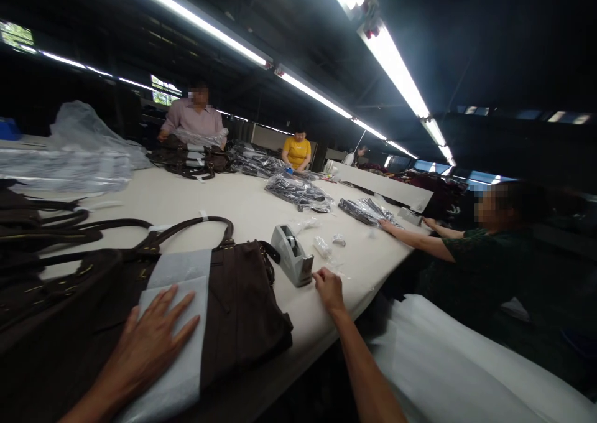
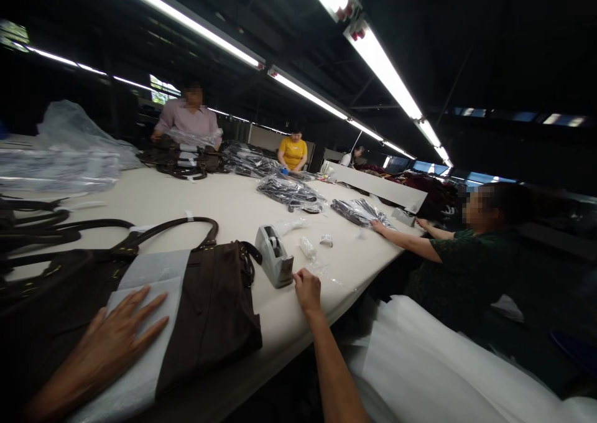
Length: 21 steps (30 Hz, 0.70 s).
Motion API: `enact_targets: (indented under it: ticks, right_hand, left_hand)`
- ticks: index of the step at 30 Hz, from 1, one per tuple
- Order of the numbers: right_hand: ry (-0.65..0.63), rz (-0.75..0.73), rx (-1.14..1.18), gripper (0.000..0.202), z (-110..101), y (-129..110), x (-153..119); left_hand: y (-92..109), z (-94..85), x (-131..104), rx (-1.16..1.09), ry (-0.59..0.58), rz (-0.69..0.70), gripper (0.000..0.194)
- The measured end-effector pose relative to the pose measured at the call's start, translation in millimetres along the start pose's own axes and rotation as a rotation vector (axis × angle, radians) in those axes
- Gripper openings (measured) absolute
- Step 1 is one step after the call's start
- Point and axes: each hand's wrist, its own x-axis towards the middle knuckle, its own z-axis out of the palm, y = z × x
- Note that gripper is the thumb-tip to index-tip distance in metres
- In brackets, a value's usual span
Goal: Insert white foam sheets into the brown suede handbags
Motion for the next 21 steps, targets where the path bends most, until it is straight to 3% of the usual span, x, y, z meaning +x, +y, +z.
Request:
enact_targets:
  ticks: [3,5,7,11,16,21]
  right_hand:
    - [0.059,0.036,-0.026,0.031,-3.5,2.4,-3.4]
    - [0.072,0.067,0.081,0.033,-6.6,-6.4,-9.9]
    - [0.040,0.118,0.319,0.034,-6.8,-26.5,-21.0]
    - [-0.140,0.245,0.707,0.036,8.4,-88.9,-49.5]
    - [-0.348,0.269,0.786,0.032,55.2,-156.4,-70.2]
    - [-0.440,0.327,0.818,0.024,124.0,-188.2,-77.5]
  left_hand:
    - [3.1,-2.5,0.5,0.024,-0.026,-0.025,0.059]
    - [6.1,-6.5,0.9,0.012,-0.047,-0.042,0.059]
    - [10.2,-12.5,0.9,-0.007,-0.067,-0.057,0.059]
    - [20.3,-26.9,-1.2,-0.047,-0.091,-0.082,0.058]
    - [25.9,-39.0,-4.1,-0.130,-0.120,-0.077,0.057]
    - [16.9,-41.9,-5.9,-0.188,-0.165,-0.039,0.060]
